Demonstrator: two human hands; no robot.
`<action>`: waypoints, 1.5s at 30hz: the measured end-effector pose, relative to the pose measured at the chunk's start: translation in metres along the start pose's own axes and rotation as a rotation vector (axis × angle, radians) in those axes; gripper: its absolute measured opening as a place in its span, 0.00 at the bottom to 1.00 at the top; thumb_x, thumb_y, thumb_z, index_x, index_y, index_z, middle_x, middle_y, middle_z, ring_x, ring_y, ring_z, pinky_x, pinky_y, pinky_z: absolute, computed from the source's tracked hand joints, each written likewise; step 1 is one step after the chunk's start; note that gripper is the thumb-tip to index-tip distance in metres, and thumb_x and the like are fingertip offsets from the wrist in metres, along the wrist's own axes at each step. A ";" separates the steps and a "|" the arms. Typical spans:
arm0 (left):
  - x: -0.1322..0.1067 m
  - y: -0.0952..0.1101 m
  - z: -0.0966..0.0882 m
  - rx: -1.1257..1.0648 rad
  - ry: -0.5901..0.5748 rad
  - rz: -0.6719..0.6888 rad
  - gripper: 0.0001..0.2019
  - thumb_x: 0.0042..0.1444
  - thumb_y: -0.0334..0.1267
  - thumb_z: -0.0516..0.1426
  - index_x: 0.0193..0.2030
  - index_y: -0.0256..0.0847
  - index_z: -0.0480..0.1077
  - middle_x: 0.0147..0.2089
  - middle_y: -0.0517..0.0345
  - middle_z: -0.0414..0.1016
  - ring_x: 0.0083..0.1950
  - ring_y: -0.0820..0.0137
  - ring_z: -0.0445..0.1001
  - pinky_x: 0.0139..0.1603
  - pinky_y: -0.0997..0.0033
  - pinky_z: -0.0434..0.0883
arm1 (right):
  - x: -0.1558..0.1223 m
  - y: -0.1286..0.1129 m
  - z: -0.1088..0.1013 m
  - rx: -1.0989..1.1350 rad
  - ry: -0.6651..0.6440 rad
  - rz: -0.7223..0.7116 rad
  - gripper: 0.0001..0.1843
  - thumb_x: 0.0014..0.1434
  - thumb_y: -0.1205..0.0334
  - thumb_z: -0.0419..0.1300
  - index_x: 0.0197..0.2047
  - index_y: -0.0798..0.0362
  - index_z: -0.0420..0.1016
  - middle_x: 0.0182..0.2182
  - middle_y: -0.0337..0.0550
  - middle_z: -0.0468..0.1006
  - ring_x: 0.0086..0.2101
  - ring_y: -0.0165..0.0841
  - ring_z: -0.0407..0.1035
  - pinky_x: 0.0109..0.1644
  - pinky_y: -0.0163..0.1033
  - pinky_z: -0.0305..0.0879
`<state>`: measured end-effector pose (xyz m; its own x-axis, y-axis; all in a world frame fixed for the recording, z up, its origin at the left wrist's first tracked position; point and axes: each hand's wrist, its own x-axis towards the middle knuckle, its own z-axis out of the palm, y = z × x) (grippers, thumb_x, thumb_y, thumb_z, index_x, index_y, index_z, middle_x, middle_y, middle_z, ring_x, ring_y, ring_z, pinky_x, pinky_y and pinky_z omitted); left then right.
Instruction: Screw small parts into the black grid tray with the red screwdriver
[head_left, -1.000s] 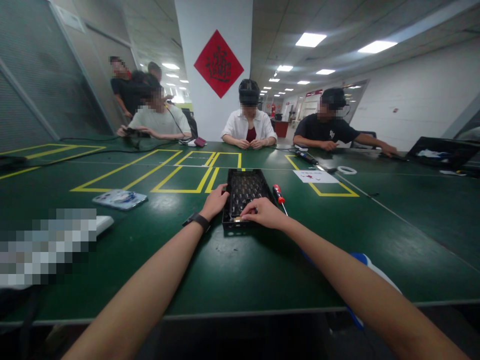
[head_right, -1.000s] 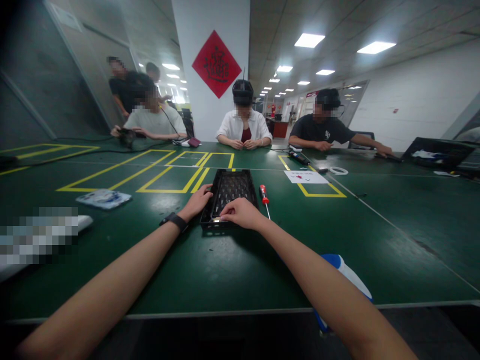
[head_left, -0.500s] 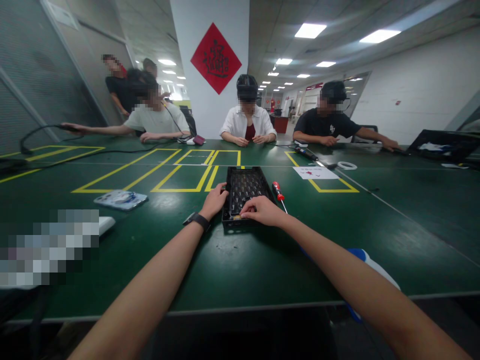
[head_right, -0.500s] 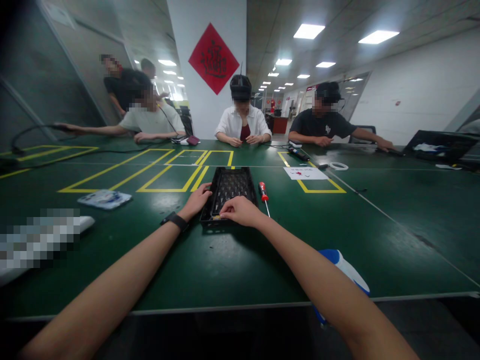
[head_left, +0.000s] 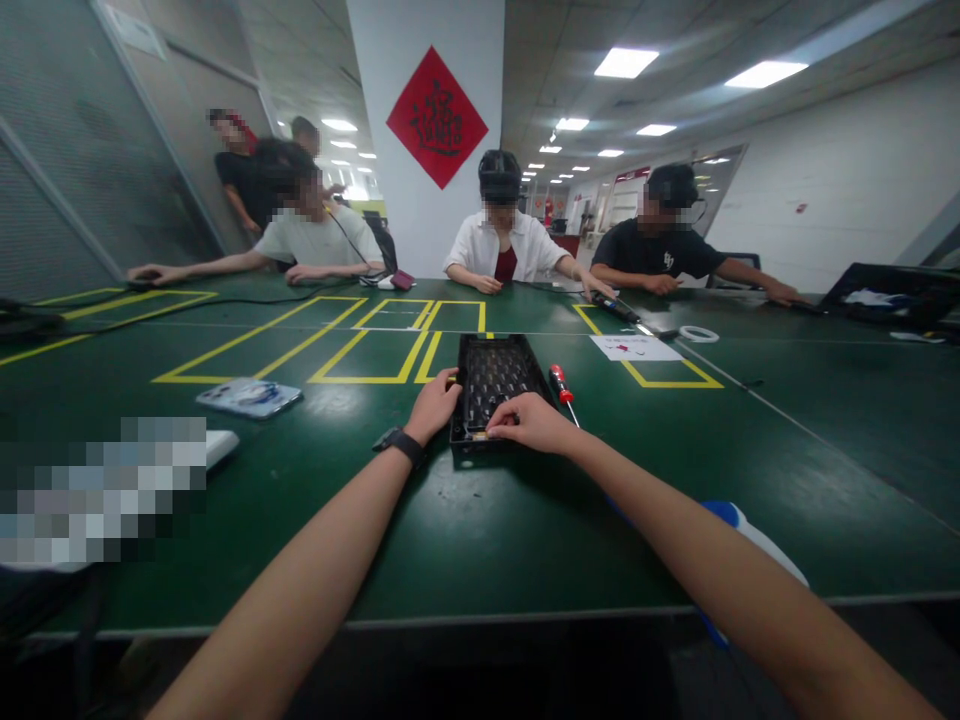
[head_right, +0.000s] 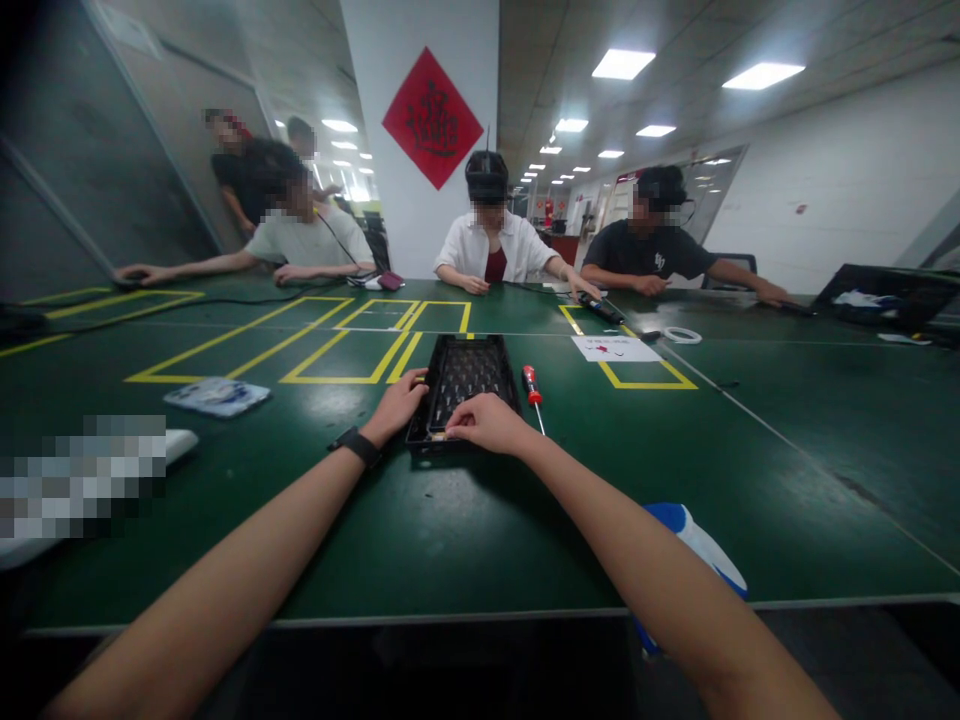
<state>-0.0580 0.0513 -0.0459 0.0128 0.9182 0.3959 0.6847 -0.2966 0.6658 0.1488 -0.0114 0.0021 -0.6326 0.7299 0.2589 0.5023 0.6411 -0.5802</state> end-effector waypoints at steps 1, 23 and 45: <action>0.000 0.000 0.000 0.002 0.002 -0.002 0.21 0.55 0.36 0.47 0.56 0.37 0.63 0.52 0.50 0.71 0.52 0.64 0.70 0.54 0.65 0.65 | 0.000 0.000 0.000 0.000 0.000 -0.003 0.11 0.51 0.58 0.61 0.33 0.56 0.80 0.26 0.42 0.78 0.26 0.26 0.65 0.32 0.31 0.58; 0.013 -0.006 0.009 -0.061 -0.013 0.079 0.22 0.52 0.32 0.48 0.55 0.37 0.63 0.55 0.51 0.67 0.56 0.66 0.64 0.60 0.63 0.60 | 0.005 0.003 -0.007 -0.010 0.221 0.044 0.13 0.57 0.58 0.54 0.36 0.57 0.77 0.29 0.42 0.77 0.29 0.27 0.67 0.34 0.32 0.59; 0.011 -0.003 0.008 -0.002 -0.049 0.093 0.21 0.53 0.33 0.47 0.53 0.35 0.66 0.54 0.50 0.68 0.55 0.65 0.64 0.60 0.63 0.60 | 0.075 0.054 -0.010 -0.338 -0.070 0.216 0.07 0.46 0.64 0.65 0.32 0.55 0.76 0.28 0.42 0.77 0.28 0.27 0.67 0.31 0.30 0.58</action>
<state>-0.0543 0.0647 -0.0489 0.1117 0.8984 0.4247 0.6773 -0.3816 0.6291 0.1343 0.0803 -0.0026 -0.5236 0.8462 0.0989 0.7865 0.5247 -0.3258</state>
